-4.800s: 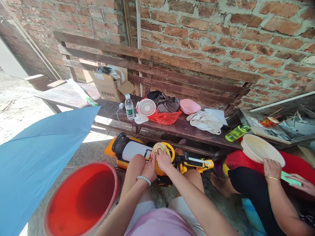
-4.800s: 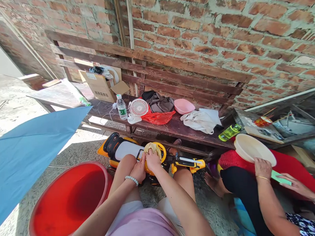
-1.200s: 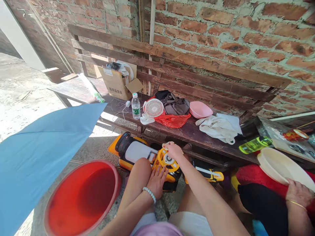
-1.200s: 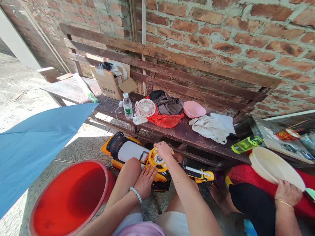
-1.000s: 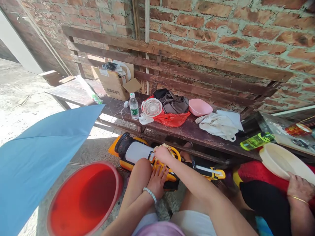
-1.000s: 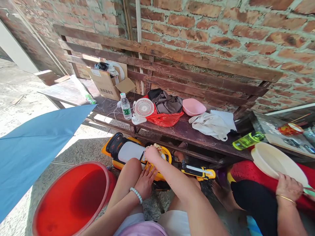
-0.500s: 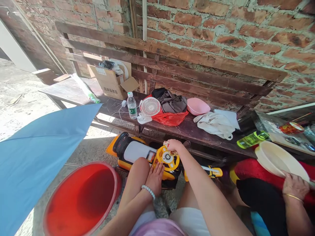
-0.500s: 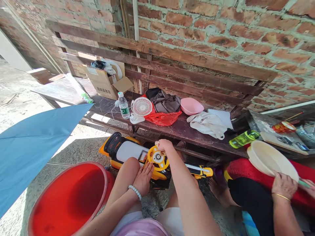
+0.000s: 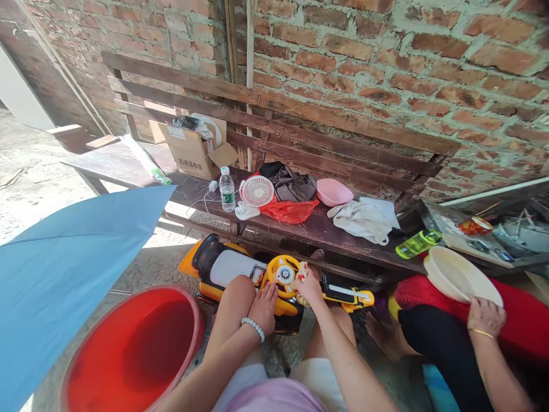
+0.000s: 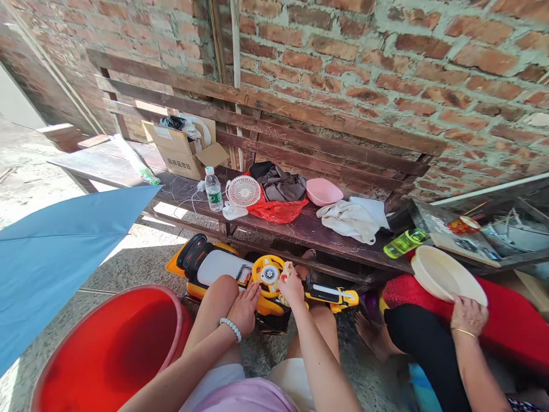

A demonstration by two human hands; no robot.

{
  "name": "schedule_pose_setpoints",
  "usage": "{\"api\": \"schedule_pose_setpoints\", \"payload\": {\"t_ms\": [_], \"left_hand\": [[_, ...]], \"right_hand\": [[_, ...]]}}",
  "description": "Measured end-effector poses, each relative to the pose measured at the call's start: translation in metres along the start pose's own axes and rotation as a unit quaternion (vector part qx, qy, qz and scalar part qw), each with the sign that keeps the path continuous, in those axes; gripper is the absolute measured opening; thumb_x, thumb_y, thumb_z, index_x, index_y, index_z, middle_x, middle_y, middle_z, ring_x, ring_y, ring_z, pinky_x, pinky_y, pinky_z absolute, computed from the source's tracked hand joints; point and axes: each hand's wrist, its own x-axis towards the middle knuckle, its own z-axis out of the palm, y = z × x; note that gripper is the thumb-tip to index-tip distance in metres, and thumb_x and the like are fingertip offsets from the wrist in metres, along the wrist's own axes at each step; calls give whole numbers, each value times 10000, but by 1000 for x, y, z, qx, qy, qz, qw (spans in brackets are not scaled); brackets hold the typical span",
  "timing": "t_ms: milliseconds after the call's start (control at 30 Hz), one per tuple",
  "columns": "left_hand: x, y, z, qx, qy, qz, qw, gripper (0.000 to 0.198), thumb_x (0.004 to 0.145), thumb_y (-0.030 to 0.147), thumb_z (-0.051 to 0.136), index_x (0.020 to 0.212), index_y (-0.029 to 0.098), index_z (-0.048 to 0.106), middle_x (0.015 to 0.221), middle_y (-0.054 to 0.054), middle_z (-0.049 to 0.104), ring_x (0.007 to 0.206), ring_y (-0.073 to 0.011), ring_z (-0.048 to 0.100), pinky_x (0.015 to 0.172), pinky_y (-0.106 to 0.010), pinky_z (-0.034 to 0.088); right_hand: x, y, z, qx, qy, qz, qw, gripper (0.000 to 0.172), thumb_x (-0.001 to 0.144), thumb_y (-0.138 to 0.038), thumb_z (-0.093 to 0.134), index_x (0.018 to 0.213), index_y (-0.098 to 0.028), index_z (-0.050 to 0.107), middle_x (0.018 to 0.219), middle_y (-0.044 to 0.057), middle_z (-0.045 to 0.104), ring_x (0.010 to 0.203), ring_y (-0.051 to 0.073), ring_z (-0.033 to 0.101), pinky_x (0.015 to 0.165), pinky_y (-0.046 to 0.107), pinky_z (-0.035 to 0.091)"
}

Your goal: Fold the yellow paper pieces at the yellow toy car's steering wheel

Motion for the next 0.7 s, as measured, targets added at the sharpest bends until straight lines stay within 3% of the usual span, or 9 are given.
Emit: {"api": "schedule_pose_setpoints", "payload": {"t_ms": [100,167,300,400,500,700], "left_hand": [[-1,0,-6,-11,-9,-3,1000,1017,733,150,564,1681,74,204,1772,-142,136,1639,-305,142,1322,-496,207],[2,-2,-7,-44,4,3,999,1068,725,93,544,1698,99,103,1766,-140,168,1633,-284,176,1324,-485,226],[8,-6,-7,-129,53,25,990,1037,824,35,435,1692,192,-111,1740,-111,278,1597,-212,297,1315,-470,289],[7,-8,-13,-125,40,20,991,963,875,46,421,1705,196,-44,1736,-116,284,1592,-197,308,1308,-444,302],[1,-7,-22,-76,7,11,997,973,835,60,511,1706,160,90,1742,-137,253,1609,-233,267,1307,-449,288],[-7,2,-27,25,-15,-33,999,953,807,18,442,1702,147,139,1770,-90,151,1638,-251,146,1293,-467,276]], "right_hand": [[-22,3,13,45,-2,26,999,642,949,-381,475,1566,-217,413,1246,128,766,1100,255,749,882,340,549],[-39,-2,23,41,-4,23,999,672,960,-379,469,1599,-195,368,1266,148,753,1116,264,743,892,349,548],[-72,-24,46,4,-31,-20,999,703,938,-322,521,1606,-167,364,1319,202,709,1121,301,737,905,382,542],[-88,-40,57,-9,-59,-76,995,725,921,-275,560,1610,-161,369,1371,223,674,1195,322,707,955,401,525],[-91,-43,56,5,-67,-97,993,730,920,-256,567,1620,-180,371,1438,206,643,1260,311,674,1012,398,503],[-98,-9,40,72,-95,-169,978,664,849,-215,589,1505,-315,560,1432,60,678,1275,260,661,1049,330,491]]}}
